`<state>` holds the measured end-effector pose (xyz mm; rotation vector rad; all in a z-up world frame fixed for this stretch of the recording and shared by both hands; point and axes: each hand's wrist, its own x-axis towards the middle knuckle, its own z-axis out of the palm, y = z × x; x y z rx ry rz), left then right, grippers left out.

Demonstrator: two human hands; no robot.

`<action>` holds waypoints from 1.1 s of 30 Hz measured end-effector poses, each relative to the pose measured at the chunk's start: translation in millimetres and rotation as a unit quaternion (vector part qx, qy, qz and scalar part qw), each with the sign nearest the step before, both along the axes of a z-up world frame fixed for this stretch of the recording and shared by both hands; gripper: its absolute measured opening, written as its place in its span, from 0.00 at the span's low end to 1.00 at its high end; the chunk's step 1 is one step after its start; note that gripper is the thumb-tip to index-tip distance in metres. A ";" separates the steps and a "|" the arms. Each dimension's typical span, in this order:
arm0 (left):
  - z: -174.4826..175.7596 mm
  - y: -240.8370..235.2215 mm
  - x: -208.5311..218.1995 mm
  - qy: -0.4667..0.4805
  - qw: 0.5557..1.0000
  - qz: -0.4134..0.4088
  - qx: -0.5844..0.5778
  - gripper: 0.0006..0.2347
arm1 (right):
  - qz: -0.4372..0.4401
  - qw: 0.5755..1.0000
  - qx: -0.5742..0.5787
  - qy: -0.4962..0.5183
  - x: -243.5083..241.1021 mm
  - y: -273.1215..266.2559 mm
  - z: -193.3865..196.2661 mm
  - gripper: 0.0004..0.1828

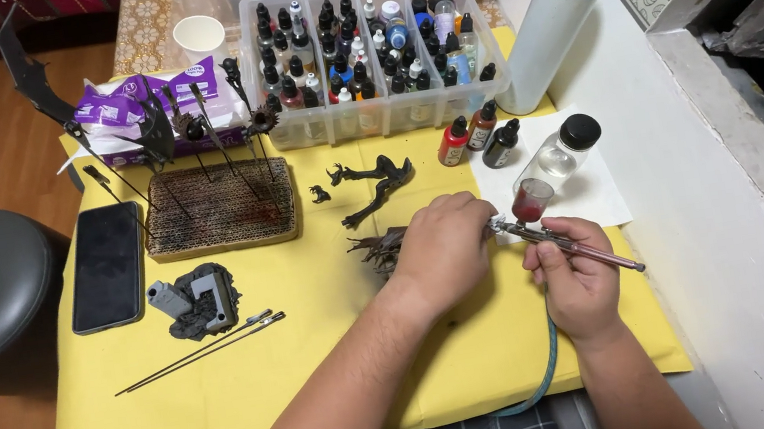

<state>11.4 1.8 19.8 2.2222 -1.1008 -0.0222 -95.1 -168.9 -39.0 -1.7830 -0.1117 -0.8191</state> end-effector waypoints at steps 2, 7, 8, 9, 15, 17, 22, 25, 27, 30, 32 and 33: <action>-0.8 -1.7 1.6 0.013 1.000 -0.002 0.010 0.09 | 0.004 1.000 0.002 0.000 0.3 -0.1 -1.2 0.12; 3.6 -0.8 2.5 0.038 0.999 -0.009 0.038 0.09 | 0.010 1.000 0.013 -0.004 0.4 -1.1 -4.7 0.12; 1.2 -1.0 2.2 0.039 0.999 -0.004 0.027 0.08 | 0.012 1.000 0.017 -0.004 0.3 -0.7 -5.3 0.12; -1.1 -1.2 1.8 0.040 0.999 0.000 0.017 0.07 | 0.014 1.000 0.020 -0.003 0.1 -0.4 -5.8 0.12; -0.2 -1.9 1.7 0.039 0.999 0.001 0.026 0.07 | 0.016 1.000 0.012 -0.010 1.9 -1.7 -9.3 0.11; 0.3 -1.1 1.4 0.038 0.999 0.002 0.023 0.07 | 0.017 1.000 0.012 -0.011 1.9 -2.5 -10.9 0.11; -0.7 -2.5 0.6 0.039 0.999 0.003 0.022 0.07 | 0.018 1.000 0.008 -0.015 2.1 -2.2 -10.8 0.11; -2.1 -3.7 1.7 0.036 0.999 0.005 0.016 0.07 | 0.020 1.000 0.007 -0.017 2.7 -3.0 -11.5 0.11; -0.9 -3.2 2.0 0.038 0.999 0.005 0.019 0.07 | 0.020 1.000 0.006 -0.019 2.8 -2.1 -10.7 0.11; -1.3 -2.9 1.3 0.042 0.999 0.005 0.011 0.07 | 0.018 1.000 0.002 -0.021 2.9 -1.6 -10.0 0.10; -1.6 -3.2 1.4 0.041 0.999 0.006 0.010 0.07 | 0.017 1.000 0.002 -0.020 3.0 -2.7 -11.9 0.10; -1.8 -3.4 1.4 0.041 0.999 0.007 0.008 0.07 | 0.017 1.000 0.002 -0.019 3.0 -3.2 -12.8 0.10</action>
